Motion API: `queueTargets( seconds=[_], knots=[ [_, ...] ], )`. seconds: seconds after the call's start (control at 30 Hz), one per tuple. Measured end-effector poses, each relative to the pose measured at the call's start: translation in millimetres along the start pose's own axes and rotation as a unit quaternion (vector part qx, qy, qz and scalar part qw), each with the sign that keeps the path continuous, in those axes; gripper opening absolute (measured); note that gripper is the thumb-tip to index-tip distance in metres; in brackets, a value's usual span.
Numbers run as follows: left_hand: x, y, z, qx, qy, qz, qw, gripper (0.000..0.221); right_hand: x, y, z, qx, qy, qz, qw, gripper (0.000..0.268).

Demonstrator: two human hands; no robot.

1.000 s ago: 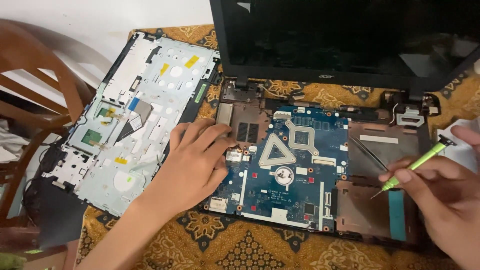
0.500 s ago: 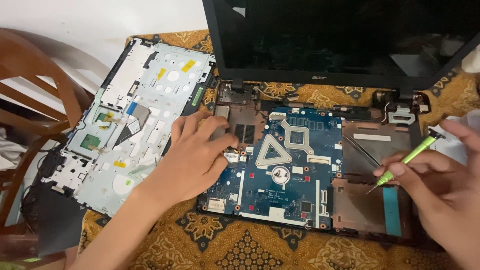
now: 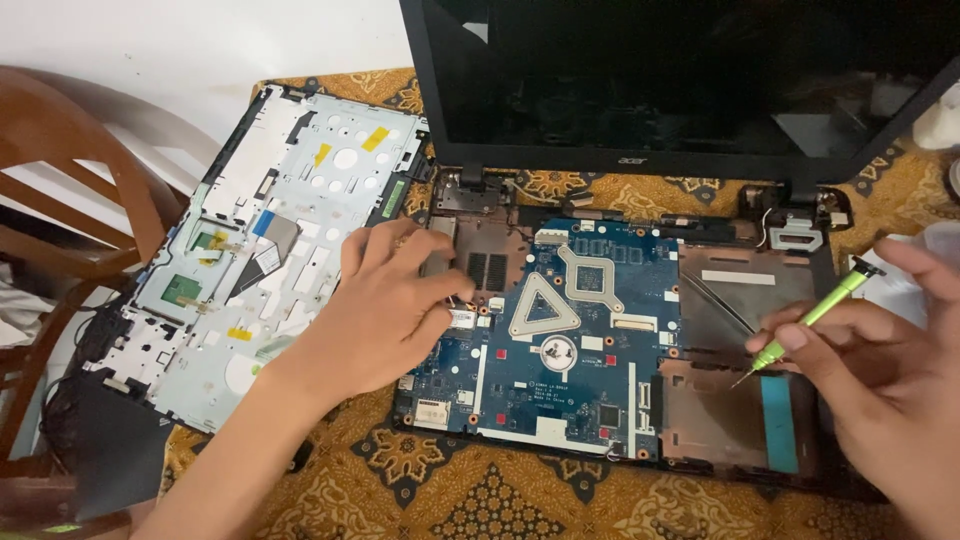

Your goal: Performing final assembly steps on a laptop, including connecting internal cables and installing the fan and hard drive.

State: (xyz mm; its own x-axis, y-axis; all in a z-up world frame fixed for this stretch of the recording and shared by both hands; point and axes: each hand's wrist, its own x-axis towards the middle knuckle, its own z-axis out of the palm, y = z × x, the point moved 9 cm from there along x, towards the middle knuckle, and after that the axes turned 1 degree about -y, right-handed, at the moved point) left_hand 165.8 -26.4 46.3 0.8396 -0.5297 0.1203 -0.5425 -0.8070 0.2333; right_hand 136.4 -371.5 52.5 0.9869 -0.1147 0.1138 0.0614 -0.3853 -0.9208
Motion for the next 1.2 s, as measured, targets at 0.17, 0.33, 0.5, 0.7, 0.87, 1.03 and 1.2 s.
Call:
queueTargets(
  seconds=[0.17, 0.33, 0.5, 0.7, 0.87, 1.03, 1.2],
  knots=[
    [-7, -4, -5, 0.027, 0.037, 0.014, 0.999, 0.033, 1, -2, 1, -0.003, -0.004, -0.008, 1.000, 0.073],
    [-8, -1, -7, 0.016, 0.042, 0.018, 0.999, 0.032, 1, -1, 2, 0.008, 0.008, 0.029, 1.000, 0.072],
    [-5, 5, -9, 0.029, 0.056, 0.032, 0.997, 0.028, 1, -1, 1, -0.009, 0.009, 0.019, 1.000, 0.071],
    [0, 3, -8, -0.003, 0.036, 0.015, 0.999, 0.028, 2, -9, 2, -0.053, 0.013, 0.050, 0.997, 0.073],
    [-6, 7, -7, -0.001, 0.039, 0.018, 0.999, 0.023, 4, -3, -1, -0.009, 0.014, 0.040, 0.999, 0.072],
    [-14, 12, -11, 0.004, 0.037, 0.014, 0.999, 0.029, 6, 2, -11, -0.048, 0.017, 0.030, 0.998, 0.075],
    [-23, 8, -11, -0.025, 0.050, -0.001, 0.998, 0.039, 4, 21, -15, -0.065, -0.045, 0.075, 0.994, 0.081]
  ],
)
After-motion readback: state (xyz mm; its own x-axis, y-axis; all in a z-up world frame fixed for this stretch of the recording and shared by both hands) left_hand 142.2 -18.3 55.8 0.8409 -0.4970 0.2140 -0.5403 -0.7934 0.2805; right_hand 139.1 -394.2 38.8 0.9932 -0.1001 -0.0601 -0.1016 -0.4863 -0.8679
